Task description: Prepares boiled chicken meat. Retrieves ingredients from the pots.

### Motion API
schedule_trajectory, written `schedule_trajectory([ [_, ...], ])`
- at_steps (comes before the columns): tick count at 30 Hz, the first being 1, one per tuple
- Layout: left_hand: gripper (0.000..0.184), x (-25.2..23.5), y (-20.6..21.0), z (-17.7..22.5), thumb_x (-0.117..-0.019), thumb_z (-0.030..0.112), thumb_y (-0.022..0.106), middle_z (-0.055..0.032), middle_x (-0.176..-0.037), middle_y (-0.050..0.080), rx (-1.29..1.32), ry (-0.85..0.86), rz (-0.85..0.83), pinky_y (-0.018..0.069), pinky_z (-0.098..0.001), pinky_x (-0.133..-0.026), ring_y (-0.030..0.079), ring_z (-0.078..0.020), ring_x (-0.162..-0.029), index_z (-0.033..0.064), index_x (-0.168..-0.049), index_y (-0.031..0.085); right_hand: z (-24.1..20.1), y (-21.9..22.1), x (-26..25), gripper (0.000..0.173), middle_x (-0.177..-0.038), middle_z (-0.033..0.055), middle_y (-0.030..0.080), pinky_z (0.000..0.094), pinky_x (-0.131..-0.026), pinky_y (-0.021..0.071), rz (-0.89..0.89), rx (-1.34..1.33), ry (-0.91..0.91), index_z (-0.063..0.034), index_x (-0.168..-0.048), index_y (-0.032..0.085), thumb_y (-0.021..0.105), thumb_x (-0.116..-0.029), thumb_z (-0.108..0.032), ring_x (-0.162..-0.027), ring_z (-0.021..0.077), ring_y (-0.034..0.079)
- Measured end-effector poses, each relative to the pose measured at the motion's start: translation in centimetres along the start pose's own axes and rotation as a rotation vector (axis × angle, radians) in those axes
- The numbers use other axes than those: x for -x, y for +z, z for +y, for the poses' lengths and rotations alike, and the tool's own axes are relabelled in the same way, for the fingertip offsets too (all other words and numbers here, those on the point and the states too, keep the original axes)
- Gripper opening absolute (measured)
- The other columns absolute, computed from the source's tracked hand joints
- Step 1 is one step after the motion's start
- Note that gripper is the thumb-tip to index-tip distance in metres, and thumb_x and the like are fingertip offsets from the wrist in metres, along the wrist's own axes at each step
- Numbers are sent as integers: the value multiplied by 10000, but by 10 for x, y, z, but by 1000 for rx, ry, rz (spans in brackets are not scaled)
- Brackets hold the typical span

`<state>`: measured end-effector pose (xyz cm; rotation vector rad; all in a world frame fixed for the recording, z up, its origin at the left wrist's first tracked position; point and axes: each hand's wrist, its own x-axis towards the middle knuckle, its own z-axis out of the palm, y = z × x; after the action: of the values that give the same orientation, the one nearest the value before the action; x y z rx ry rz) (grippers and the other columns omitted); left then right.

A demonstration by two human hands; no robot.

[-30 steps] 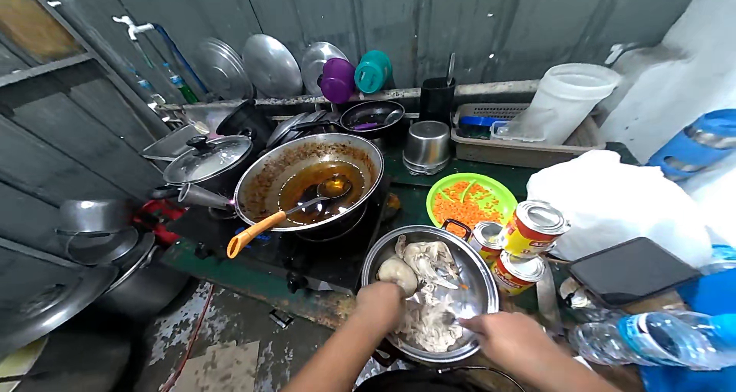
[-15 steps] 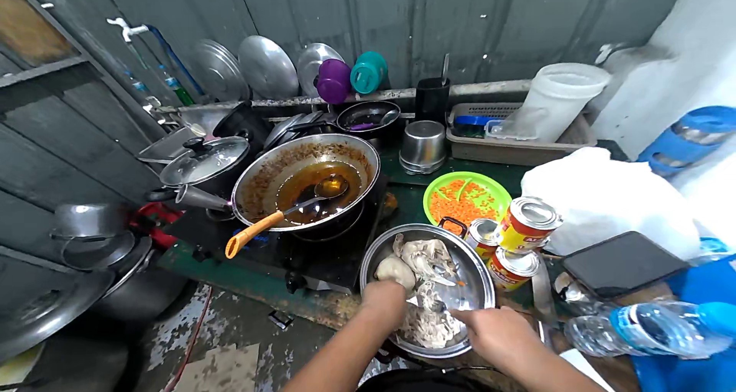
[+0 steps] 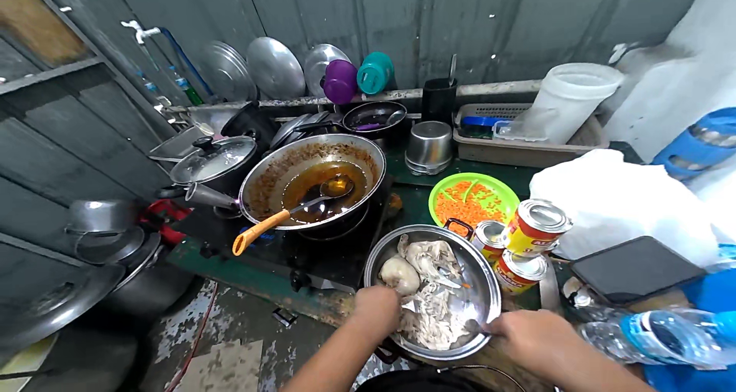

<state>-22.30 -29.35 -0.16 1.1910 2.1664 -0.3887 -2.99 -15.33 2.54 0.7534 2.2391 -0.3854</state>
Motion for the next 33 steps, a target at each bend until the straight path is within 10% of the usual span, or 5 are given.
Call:
schedule_trajectory([
  [33,349,9,-6,-5,-1058,317,474,-155,-1298,684,15,-16,-15,503,-652,-965,639,-377,-1232,139,-1265,691,-19,-6,-29,482,-1358,160,668,651,-1013,466,135,-195,-32,-336,-1500,553,437,-1050,-208,-1263,403,619],
])
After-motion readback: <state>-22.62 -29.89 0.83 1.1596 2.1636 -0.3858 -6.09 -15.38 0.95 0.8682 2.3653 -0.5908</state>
